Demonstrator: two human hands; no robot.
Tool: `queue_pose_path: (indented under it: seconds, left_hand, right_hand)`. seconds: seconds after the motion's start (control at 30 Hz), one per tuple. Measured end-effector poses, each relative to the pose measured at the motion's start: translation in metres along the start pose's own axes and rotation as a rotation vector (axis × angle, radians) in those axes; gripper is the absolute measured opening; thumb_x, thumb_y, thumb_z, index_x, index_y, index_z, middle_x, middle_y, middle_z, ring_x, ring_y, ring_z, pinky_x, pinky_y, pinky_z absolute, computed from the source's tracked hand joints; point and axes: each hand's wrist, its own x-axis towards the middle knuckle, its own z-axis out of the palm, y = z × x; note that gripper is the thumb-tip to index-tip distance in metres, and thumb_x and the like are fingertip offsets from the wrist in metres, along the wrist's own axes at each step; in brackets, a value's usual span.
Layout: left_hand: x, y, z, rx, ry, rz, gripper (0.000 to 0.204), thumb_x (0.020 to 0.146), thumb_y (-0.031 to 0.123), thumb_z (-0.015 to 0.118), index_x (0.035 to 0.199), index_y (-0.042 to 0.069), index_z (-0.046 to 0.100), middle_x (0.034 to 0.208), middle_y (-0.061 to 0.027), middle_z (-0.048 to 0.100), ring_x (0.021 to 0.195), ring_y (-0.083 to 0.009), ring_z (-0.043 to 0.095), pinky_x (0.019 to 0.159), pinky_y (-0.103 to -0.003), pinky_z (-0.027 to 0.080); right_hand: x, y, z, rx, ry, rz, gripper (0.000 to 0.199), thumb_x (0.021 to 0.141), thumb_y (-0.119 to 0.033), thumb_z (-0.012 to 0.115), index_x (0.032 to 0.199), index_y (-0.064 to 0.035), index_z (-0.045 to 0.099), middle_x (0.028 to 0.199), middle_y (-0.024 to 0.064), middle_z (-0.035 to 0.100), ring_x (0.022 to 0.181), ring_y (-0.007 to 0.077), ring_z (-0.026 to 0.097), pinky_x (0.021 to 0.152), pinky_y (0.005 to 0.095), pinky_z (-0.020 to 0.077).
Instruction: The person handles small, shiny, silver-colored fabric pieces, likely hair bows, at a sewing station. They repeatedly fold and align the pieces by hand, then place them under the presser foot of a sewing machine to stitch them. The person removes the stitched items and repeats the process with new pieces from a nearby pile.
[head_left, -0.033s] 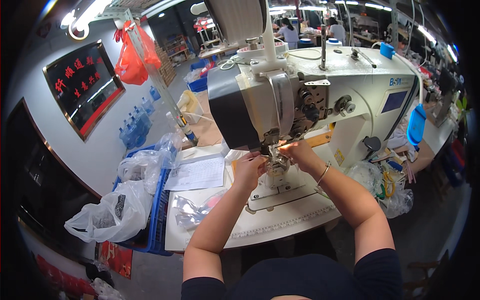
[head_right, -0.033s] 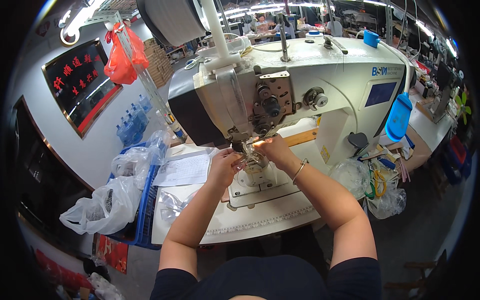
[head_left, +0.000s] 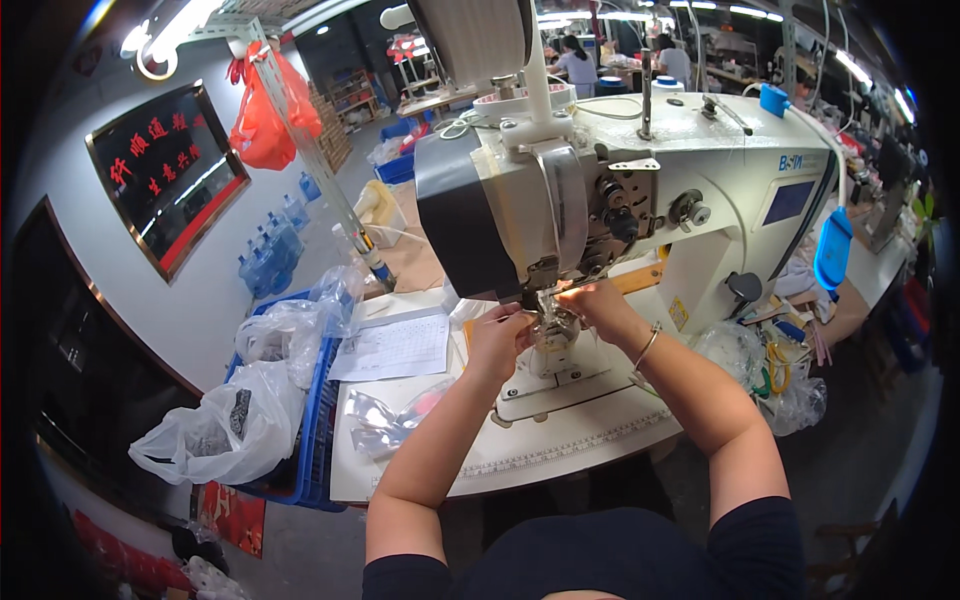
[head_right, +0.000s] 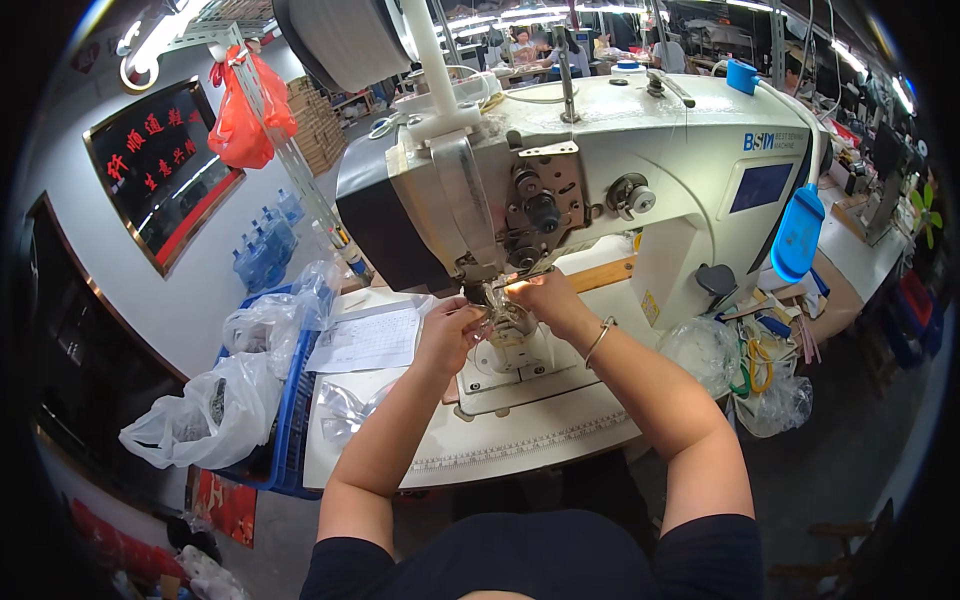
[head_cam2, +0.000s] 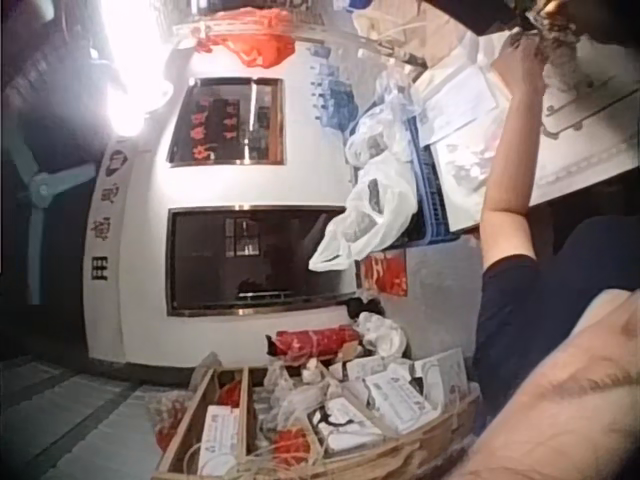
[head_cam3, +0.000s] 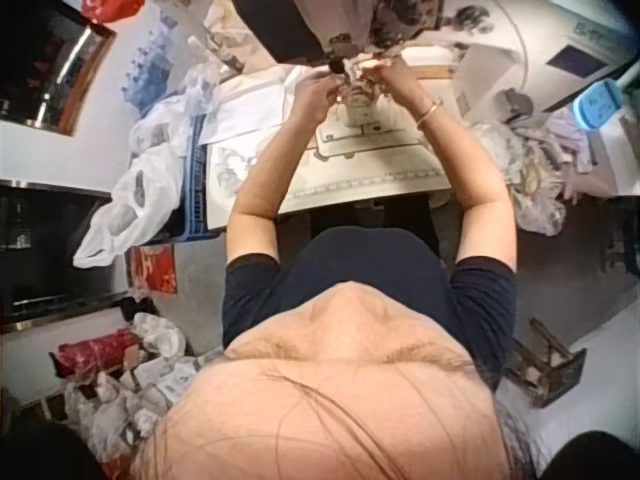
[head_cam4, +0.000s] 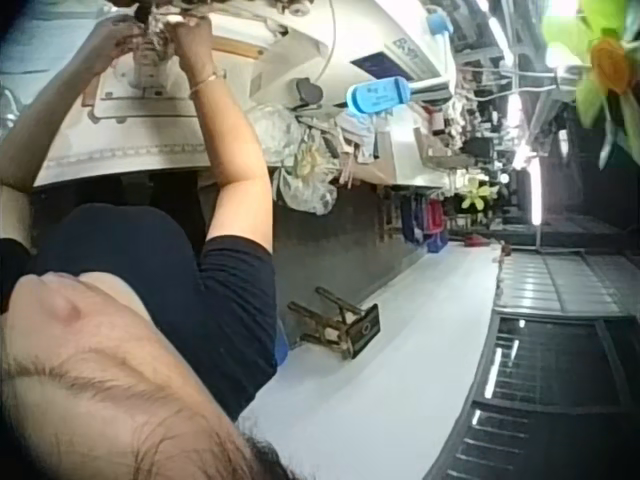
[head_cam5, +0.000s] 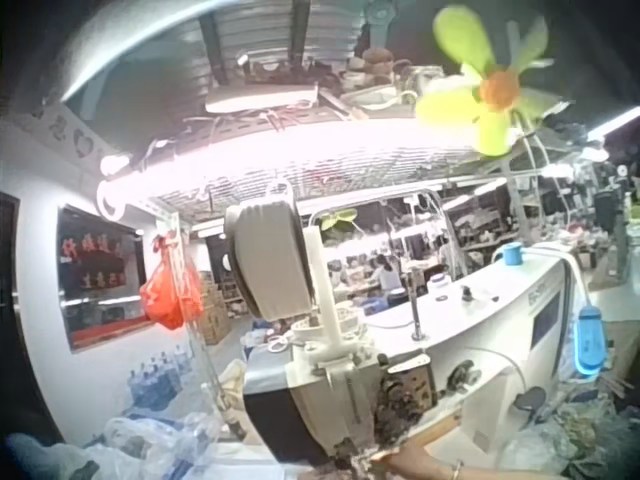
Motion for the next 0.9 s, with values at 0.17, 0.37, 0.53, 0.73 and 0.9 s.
queue_pose_path:
  seconds: [0.17,0.37,0.53,0.73,0.9]
  left_hand:
    - [-0.004,0.002,0.001,-0.013,-0.038,-0.014,0.013,0.08,-0.001,0.055,0.092,-0.001,0.052,0.085,-0.0091,0.057,0.076,-0.0173,0.06,0.07,-0.032,0.053]
    - [-0.008,0.005,0.003,0.01,-0.064,-0.064,0.016,0.08,0.001,0.056,0.096,-0.001,0.053,0.085,-0.0071,0.058,0.077,-0.0154,0.059,0.072,-0.032,0.051]
    - [-0.044,-0.01,0.002,0.005,-0.13,-0.166,0.02,0.081,0.006,0.058,0.1,0.0,0.054,0.086,-0.0054,0.059,0.074,-0.0128,0.058,0.067,-0.029,0.049]
    - [-0.103,-0.042,-0.001,0.114,-0.217,-0.081,0.023,0.081,0.006,0.059,0.102,-0.002,0.054,0.091,-0.0076,0.06,0.08,-0.0132,0.059,0.067,-0.026,0.048]
    - [-0.131,-0.056,-0.01,0.222,-0.207,0.053,0.032,0.076,-0.004,0.064,0.106,-0.004,0.054,0.09,-0.0087,0.062,0.082,-0.0136,0.06,0.077,-0.024,0.049]
  right_hand:
    - [0.002,-0.002,-0.003,-0.046,-0.036,0.038,0.008,0.074,-0.01,0.06,0.077,-0.0026,0.062,0.066,-0.0025,0.055,0.057,0.0048,0.045,0.049,0.0236,0.0351]
    - [-0.004,-0.003,0.0,0.195,0.005,0.146,0.007,0.074,-0.01,0.058,0.067,-0.0065,0.057,0.06,-0.0037,0.05,0.054,0.005,0.043,0.049,0.0215,0.0323]
    - [-0.049,0.008,0.011,0.182,0.207,-0.001,0.01,0.071,-0.006,0.06,0.08,-0.0018,0.056,0.086,0.0044,0.053,0.074,0.012,0.052,0.065,0.0231,0.043]
    - [-0.122,0.033,0.0,0.418,-0.046,0.16,0.029,0.079,-0.004,0.06,0.106,0.001,0.052,0.097,0.0054,0.056,0.088,0.0113,0.053,0.078,0.0258,0.0448]
    - [-0.148,0.044,0.003,0.416,-0.173,0.19,0.026,0.082,-0.005,0.06,0.105,0.0013,0.051,0.096,0.0071,0.058,0.085,0.0122,0.057,0.079,0.025,0.0459]
